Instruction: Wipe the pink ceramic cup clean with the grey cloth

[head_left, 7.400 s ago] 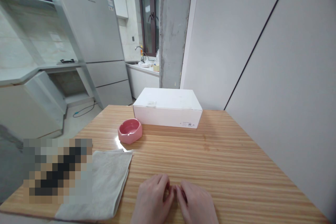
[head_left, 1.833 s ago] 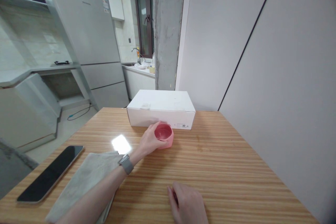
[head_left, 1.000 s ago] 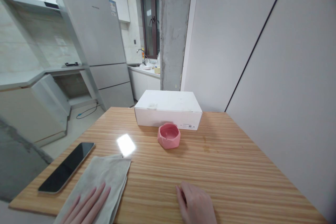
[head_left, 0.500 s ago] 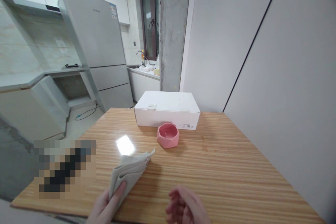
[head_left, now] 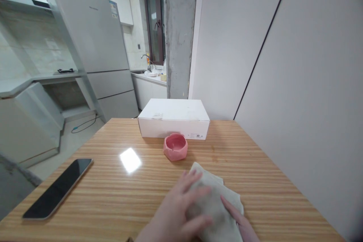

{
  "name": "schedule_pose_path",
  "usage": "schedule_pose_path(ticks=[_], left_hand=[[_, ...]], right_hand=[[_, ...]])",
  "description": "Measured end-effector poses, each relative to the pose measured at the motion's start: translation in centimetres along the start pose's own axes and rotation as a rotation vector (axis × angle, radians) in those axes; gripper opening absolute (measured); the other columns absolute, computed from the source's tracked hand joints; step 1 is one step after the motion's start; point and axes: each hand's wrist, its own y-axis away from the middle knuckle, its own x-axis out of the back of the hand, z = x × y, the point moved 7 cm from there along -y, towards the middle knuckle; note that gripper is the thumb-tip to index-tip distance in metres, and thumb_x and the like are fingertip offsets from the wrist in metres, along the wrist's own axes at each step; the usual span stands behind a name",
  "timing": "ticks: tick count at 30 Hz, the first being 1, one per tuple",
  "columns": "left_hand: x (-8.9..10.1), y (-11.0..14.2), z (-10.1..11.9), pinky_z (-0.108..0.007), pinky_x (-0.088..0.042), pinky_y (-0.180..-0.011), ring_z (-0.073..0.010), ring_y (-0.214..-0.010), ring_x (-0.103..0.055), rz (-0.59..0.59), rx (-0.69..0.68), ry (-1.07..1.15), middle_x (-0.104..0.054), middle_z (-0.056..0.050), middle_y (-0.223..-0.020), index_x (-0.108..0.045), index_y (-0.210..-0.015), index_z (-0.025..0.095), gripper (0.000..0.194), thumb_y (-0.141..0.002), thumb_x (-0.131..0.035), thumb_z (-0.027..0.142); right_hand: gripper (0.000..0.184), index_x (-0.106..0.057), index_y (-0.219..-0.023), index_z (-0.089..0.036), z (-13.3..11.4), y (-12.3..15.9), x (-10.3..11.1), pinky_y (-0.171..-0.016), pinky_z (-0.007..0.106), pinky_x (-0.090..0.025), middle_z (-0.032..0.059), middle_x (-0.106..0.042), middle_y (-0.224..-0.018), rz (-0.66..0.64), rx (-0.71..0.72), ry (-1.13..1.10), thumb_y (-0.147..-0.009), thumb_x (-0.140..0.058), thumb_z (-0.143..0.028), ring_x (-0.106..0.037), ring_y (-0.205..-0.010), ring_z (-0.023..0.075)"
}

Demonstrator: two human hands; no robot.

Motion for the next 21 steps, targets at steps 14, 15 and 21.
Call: schedule_pose_path(ticks=[14,15,21], left_hand=[[7.8,-5.4,-12.7,-0.037,-0.049,-0.090,-0.0251,-0.103,-0.062,0.387,0.411,0.193,-0.065,-0.007,-0.113,-0.048,-0.121,0.019,0.079,-0.052,-0.083,0.033],[7.9,-5.3,-12.3,-0.036,-0.049,-0.089,-0.0251,-0.102,-0.062,0.393,0.415,0.172,-0.066,-0.007,-0.111,-0.050,-0.118,0.019,0.076,-0.051,-0.084,0.034],[8.0,-5.3,-9.0,-0.038,-0.046,-0.096,-0.0253,-0.114,-0.056,0.411,0.266,0.233,-0.057,-0.009,-0.126,-0.044,-0.126,0.021,0.083,-0.054,-0.082,0.030]], right_hand=[[0.050,-0.061,-0.113,-0.019,-11.2,-4.4,-4.7,-0.080,0.033,-0.054,0.0072,-0.068,-0.114,0.408,0.561,0.017,-0.072,-0.069,-0.047,-0.063,-0.105,0.0250],[0.049,-0.062,-0.109,-0.017,-11.6,-5.3,-6.0,-0.080,0.034,-0.053,0.0090,-0.069,-0.111,0.386,0.620,0.133,-0.073,-0.068,-0.049,-0.063,-0.104,0.0266],[0.035,-0.068,-0.086,-0.016,-10.1,-9.2,-12.6,-0.080,0.034,-0.048,0.0055,-0.071,-0.081,0.026,0.799,0.486,-0.083,-0.055,-0.048,-0.064,-0.085,0.0235]])
